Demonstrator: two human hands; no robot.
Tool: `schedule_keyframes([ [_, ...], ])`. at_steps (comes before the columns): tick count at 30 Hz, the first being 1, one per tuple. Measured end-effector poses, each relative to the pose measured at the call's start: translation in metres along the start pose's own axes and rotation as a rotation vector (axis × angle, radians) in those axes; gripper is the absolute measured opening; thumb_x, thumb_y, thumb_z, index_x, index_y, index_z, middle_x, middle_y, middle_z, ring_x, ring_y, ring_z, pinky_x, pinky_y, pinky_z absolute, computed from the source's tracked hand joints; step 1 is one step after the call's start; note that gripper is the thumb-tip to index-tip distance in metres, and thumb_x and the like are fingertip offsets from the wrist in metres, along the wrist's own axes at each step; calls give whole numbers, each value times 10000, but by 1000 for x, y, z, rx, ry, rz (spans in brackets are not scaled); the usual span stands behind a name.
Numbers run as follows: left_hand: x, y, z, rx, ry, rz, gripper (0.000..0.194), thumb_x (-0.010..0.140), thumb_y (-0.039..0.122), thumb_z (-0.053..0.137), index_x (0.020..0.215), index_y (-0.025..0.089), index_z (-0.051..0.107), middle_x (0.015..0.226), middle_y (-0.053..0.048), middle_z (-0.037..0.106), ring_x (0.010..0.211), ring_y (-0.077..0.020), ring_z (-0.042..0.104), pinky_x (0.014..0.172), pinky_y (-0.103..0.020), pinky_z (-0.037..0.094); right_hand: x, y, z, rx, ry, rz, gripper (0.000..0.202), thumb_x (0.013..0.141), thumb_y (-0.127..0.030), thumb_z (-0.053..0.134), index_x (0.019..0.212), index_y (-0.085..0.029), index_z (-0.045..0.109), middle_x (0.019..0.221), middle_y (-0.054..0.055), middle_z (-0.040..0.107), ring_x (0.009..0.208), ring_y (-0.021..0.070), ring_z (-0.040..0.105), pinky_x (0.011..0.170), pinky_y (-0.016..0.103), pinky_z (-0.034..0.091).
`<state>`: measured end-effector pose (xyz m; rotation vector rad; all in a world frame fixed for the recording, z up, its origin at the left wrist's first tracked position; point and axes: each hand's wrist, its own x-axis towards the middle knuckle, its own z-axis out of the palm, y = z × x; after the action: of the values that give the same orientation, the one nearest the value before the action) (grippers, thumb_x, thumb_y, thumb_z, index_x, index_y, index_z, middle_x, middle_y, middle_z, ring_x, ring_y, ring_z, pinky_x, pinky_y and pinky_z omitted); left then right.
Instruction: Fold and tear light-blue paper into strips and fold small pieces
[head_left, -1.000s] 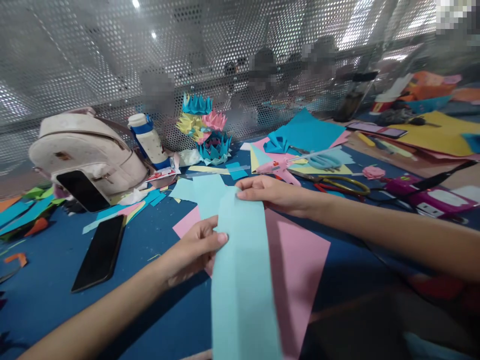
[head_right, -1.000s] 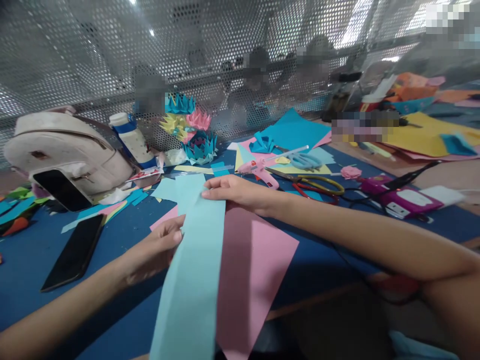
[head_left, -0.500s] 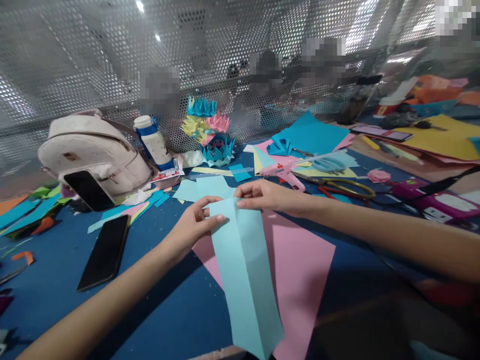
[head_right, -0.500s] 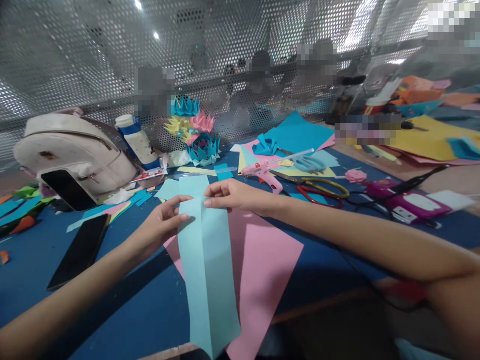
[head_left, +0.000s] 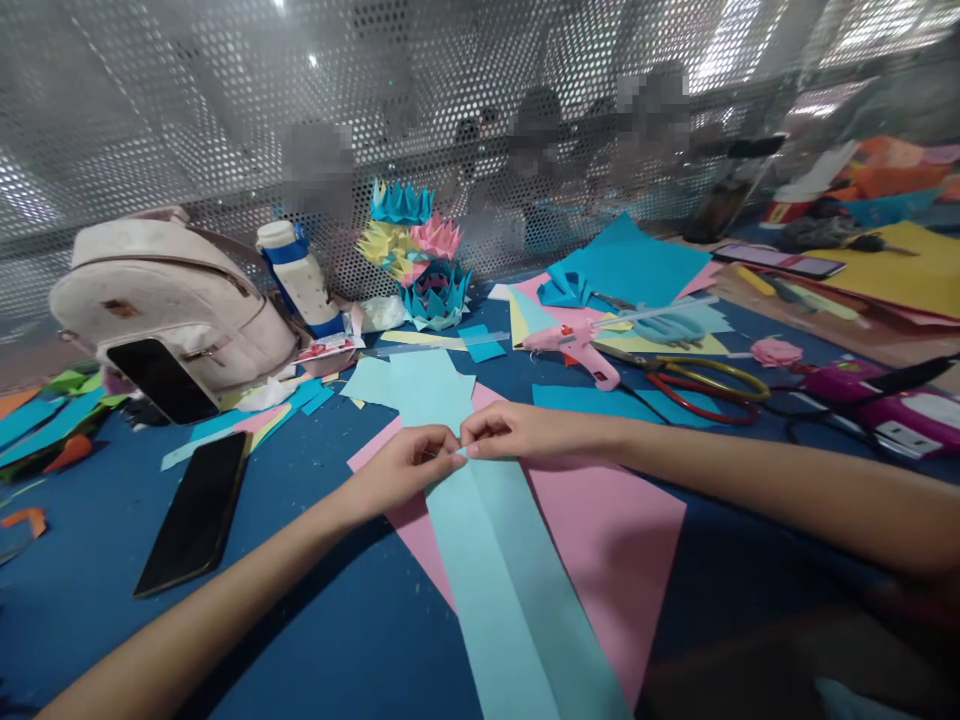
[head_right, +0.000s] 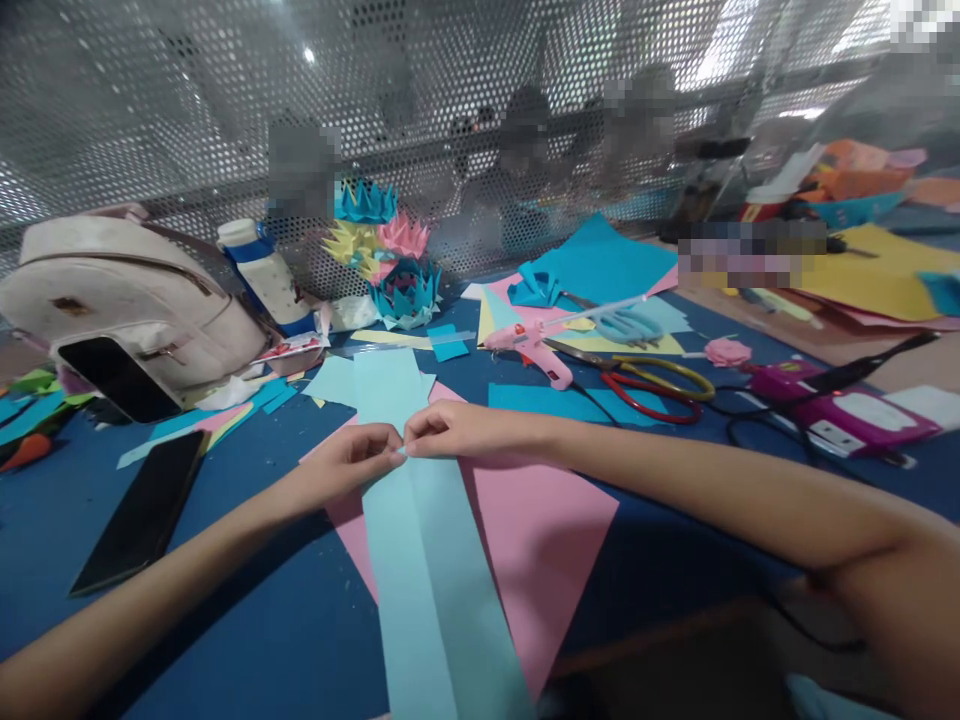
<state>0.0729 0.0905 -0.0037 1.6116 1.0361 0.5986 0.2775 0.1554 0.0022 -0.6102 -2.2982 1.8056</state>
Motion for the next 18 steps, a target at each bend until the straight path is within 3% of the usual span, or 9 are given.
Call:
schedule_keyframes([
  [5, 0, -12, 7, -37, 49, 30, 305, 897, 436, 532, 748, 172, 500, 650, 54, 388, 583, -102, 326, 537, -223, 244, 2, 9, 3, -9, -27, -28, 241, 905, -354, 532, 778, -149, 547, 711, -31, 403, 664, 100, 346, 591, 233, 256],
  [18, -5, -15, 14, 56, 122, 63, 265, 927, 363, 514, 746, 170, 518, 660, 34, 421, 616, -114, 358, 560, -230, 268, 0, 12, 4, -34, -17, -74, 188, 895, -296, 531, 770, -158, 554, 713, -30, 443, 658, 101, 372, 604, 229, 287],
])
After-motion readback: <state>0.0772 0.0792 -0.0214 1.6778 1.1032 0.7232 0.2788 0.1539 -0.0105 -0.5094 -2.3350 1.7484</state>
